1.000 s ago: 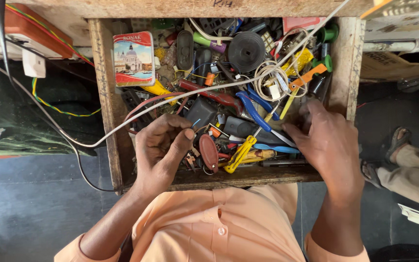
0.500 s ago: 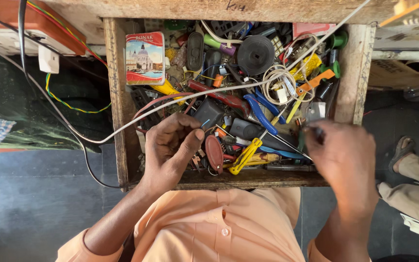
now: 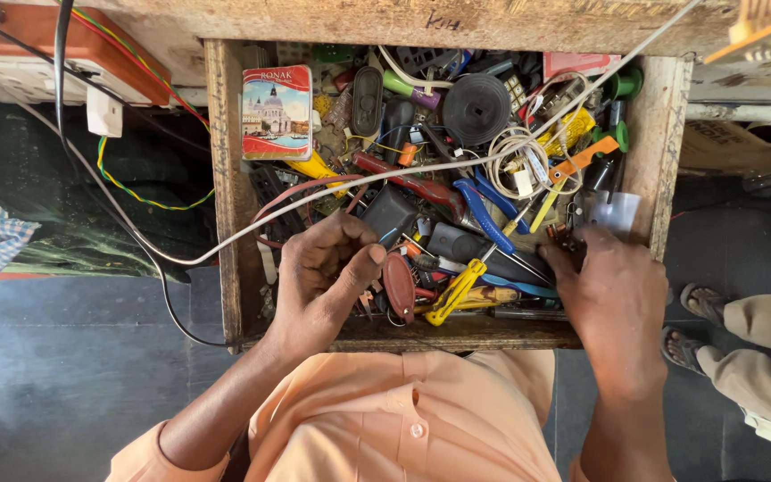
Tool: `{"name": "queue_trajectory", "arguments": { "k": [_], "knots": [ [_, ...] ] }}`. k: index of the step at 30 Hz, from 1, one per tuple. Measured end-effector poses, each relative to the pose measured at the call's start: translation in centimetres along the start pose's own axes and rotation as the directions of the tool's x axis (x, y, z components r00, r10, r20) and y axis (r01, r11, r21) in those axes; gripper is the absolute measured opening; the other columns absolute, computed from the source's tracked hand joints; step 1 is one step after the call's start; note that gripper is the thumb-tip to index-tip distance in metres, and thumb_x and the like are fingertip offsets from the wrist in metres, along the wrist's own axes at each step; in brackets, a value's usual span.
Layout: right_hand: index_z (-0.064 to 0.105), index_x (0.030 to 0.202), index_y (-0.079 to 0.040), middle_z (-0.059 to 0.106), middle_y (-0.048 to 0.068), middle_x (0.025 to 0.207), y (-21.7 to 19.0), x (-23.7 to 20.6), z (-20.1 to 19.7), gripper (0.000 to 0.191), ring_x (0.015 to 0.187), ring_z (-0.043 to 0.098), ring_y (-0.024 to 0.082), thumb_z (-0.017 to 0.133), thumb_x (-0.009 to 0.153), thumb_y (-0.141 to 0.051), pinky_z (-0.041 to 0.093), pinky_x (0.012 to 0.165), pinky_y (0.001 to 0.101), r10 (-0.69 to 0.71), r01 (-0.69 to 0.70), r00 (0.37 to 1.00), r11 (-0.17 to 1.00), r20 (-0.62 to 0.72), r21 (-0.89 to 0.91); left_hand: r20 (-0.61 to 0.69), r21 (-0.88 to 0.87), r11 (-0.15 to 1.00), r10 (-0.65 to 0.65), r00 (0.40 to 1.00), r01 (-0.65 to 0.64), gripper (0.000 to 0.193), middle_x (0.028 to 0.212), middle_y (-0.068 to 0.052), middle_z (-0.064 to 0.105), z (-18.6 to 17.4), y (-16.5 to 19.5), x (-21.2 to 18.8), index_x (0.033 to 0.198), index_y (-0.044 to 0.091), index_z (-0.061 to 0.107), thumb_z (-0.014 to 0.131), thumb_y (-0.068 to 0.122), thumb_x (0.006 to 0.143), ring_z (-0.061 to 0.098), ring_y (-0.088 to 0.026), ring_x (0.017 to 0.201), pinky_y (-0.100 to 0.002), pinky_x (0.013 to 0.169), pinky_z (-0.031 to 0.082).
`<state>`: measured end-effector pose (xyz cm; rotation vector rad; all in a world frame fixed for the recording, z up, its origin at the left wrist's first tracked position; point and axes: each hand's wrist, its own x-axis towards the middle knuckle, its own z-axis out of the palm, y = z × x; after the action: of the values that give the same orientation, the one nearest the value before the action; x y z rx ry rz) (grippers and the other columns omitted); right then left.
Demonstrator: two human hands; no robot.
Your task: The person stands at a cluttered electronics repair workbench and prepares electrical wires. They pick up wire pieces from an open tool drawer, strip insulation from the wire ends using pliers and a wire-stripping tool, and handle the stripped wires by hand.
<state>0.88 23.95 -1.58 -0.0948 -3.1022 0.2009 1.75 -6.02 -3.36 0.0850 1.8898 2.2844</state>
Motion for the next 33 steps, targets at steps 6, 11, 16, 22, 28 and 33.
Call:
{"name": "queue_trajectory", "arguments": {
  "k": [6, 11, 16, 22, 28, 33],
  "knots": [
    [0.066, 0.114, -0.002, 0.072, 0.021, 0.089, 0.5, 0.5, 0.6, 0.037, 0.079, 0.069, 0.041, 0.081, 0.086, -0.021, 0.054, 0.07, 0.0506, -0.075, 0.08, 0.993, 0.995, -0.093, 0.052, -0.004, 0.004, 1.0, -0.025, 1.0, 0.025, 0.009, 0.08, 0.004, 0.056, 0.1, 0.2, 0.0, 0.096, 0.001, 0.059, 0.064, 0.007, 0.101, 0.05, -0.001, 0.073, -0.02, 0.064, 0.042],
    [0.065, 0.107, -0.004, 0.075, 0.016, 0.086, 1.0, 1.3, 0.3, 0.03, 0.076, 0.073, 0.031, 0.08, 0.083, -0.015, 0.056, 0.069, 0.0423, 0.086, -0.092, 0.996, 0.96, 0.036, 0.264, -0.015, 0.004, 1.0, -0.021, 1.0, 0.021, 0.009, 0.081, 0.004, 0.057, 0.1, 0.3, 0.3, 0.096, 0.001, 0.06, 0.064, 0.008, 0.1, 0.051, -0.002, 0.074, -0.02, 0.065, 0.043],
    [0.06, 0.121, 0.001, 0.074, 0.015, 0.105, 1.3, 0.2, -1.4, 0.024, 0.083, 0.068, 0.015, 0.068, 0.099, 0.0, 0.052, 0.069, 0.0281, 0.065, 0.04, 0.989, 0.743, -0.132, 0.669, -0.037, -0.002, 1.0, -0.031, 0.999, 0.031, 0.012, 0.083, 0.004, 0.058, 0.2, 0.4, 0.2, 0.099, 0.001, 0.059, 0.063, 0.012, 0.103, 0.053, -0.002, 0.078, -0.02, 0.069, 0.045],
    [0.048, 0.133, 0.0, 0.067, 0.009, 0.106, 0.0, -0.7, -1.7, 0.028, 0.089, 0.066, 0.012, 0.063, 0.109, -0.002, 0.058, 0.074, 0.0259, 0.107, 0.279, 0.942, 0.276, -0.318, 0.92, -0.036, 0.013, 0.999, -0.03, 0.999, 0.031, 0.014, 0.084, 0.003, 0.058, 0.7, 0.5, 0.3, 0.102, 0.002, 0.057, 0.063, 0.015, 0.104, 0.053, -0.002, 0.079, -0.021, 0.071, 0.047],
    [0.061, 0.136, 0.003, 0.06, 0.002, 0.094, -1.8, -0.6, -0.3, 0.049, 0.075, 0.052, 0.009, 0.075, 0.089, -0.004, 0.042, 0.062, 0.0217, -0.072, 0.001, 0.997, 0.143, 0.009, 0.99, 0.003, -0.082, 0.993, -0.08, 0.997, 0.08, 0.01, 0.082, 0.001, 0.055, 0.2, 0.3, 0.2, 0.104, 0.001, 0.056, 0.058, 0.01, 0.103, 0.046, -0.003, 0.071, -0.021, 0.061, 0.039],
    [0.068, 0.116, 0.003, 0.064, 0.004, 0.088, -4.4, -0.2, 1.1, 0.036, 0.07, 0.053, 0.013, 0.08, 0.084, -0.007, 0.043, 0.061, 0.0255, -0.287, 0.186, 0.957, 0.501, -0.04, 0.845, 0.039, -0.243, 0.969, -0.039, 0.998, 0.047, 0.015, 0.085, -0.004, 0.062, -0.5, -0.1, 0.6, 0.102, -0.001, 0.057, 0.049, 0.012, 0.103, 0.042, -0.004, 0.061, -0.021, 0.055, 0.035]
  ]
}}
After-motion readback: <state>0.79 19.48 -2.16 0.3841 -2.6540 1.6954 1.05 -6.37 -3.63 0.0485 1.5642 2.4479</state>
